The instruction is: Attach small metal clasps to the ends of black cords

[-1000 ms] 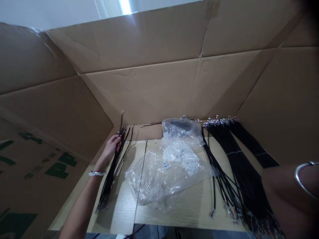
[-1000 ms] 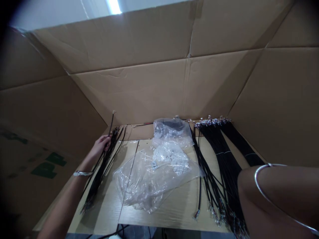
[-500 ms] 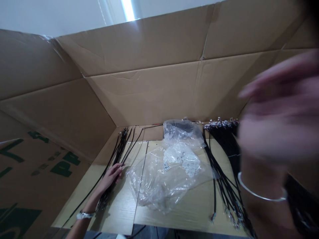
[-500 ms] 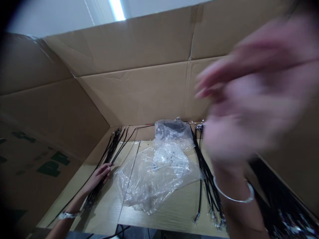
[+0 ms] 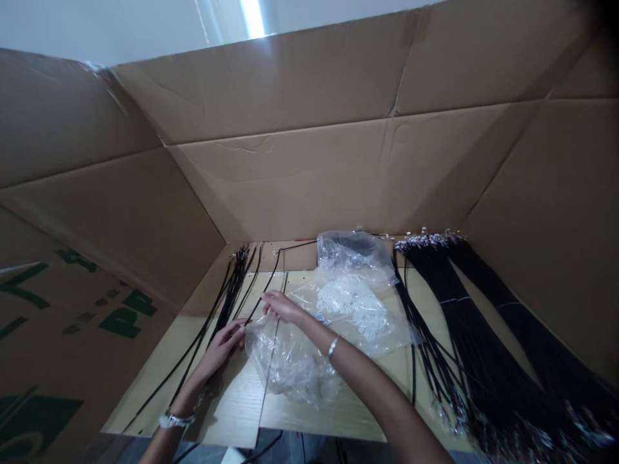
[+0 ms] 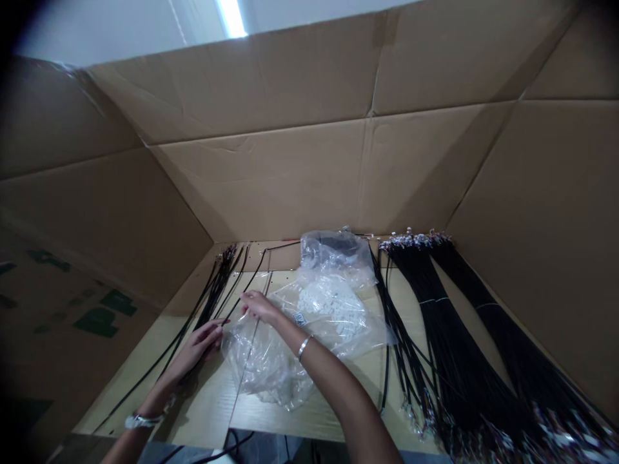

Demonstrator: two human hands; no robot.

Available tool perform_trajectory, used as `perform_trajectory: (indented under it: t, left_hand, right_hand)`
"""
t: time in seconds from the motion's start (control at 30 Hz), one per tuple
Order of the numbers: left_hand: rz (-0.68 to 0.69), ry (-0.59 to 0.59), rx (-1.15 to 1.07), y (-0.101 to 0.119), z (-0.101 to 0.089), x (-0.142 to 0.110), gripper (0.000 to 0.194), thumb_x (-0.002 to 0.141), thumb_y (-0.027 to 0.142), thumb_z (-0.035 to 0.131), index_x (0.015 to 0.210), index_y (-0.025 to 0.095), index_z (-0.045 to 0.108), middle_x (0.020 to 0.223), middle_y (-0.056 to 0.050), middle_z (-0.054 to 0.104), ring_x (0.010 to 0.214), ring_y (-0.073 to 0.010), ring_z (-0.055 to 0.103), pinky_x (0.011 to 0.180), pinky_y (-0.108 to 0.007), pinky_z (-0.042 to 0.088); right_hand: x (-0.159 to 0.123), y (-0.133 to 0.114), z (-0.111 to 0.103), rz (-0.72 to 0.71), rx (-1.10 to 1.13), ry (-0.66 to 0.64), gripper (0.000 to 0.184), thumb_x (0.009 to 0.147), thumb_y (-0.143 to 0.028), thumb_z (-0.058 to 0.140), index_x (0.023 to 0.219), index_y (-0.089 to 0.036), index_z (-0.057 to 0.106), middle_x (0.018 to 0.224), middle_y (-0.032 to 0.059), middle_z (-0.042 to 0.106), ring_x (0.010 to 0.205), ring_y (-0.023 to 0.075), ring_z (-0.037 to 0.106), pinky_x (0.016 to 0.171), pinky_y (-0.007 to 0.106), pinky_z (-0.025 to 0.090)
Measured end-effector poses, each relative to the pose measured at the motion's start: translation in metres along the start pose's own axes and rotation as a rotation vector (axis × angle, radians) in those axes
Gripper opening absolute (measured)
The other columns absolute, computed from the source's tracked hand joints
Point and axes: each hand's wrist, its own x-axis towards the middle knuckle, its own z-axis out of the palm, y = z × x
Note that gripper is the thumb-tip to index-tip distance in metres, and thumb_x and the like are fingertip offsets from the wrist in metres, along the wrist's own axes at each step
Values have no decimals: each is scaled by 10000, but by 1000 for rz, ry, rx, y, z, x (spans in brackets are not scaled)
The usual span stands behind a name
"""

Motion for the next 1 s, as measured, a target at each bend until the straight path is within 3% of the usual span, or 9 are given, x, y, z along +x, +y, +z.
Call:
perform_trajectory:
  t: [0.2, 0.37, 0.6, 0.83, 1.0]
  left_hand:
    - [-19, -79, 59, -7, -3, -13, 365, 1026, 491, 580, 1051, 130, 627, 737, 29, 567, 547, -72, 501, 503, -198, 437]
    - [-45, -59, 59, -9, -6, -22, 663, 952, 764, 483, 1050, 125, 631, 723, 9, 581, 579, -95, 531, 513, -216, 396]
    - [-190, -50, 122, -10, -11, -26, 369, 1024, 490, 582, 1051, 127, 639, 847, -11, 639, 653, -102, 591, 614, -250, 537]
    - [-221, -63, 222, -9, -12, -33, 376, 1023, 491, 584, 936, 128, 631, 767, 12, 612, 624, -100, 578, 607, -245, 520]
    - [-220, -66, 291, -13, -17, -32, 404, 1026, 504, 570, 873, 133, 616, 744, 15, 599, 644, -109, 585, 642, -263, 526]
  right_hand:
    - [43, -4, 10, -63, 47, 64, 281, 1010, -362, 640, 1185, -142, 655, 1090, 70, 702, 879, 175, 703, 754, 343, 624]
    - [57, -6, 17, -139, 99, 69, 296, 1005, -361, 647, 1208, -146, 654, 1152, 84, 699, 958, 201, 707, 825, 389, 624]
    - [77, 6, 8, -161, 168, 156, 315, 1004, -360, 647, 1240, -151, 643, 1191, 92, 689, 991, 213, 704, 846, 405, 623]
    - [86, 10, -1, -212, 216, 203, 306, 1005, -359, 646, 1228, -149, 646, 1167, 87, 693, 965, 204, 705, 825, 390, 625]
    - [77, 8, -2, -296, 237, 197, 285, 1008, -358, 643, 1195, -144, 653, 1116, 76, 700, 912, 186, 704, 787, 364, 624]
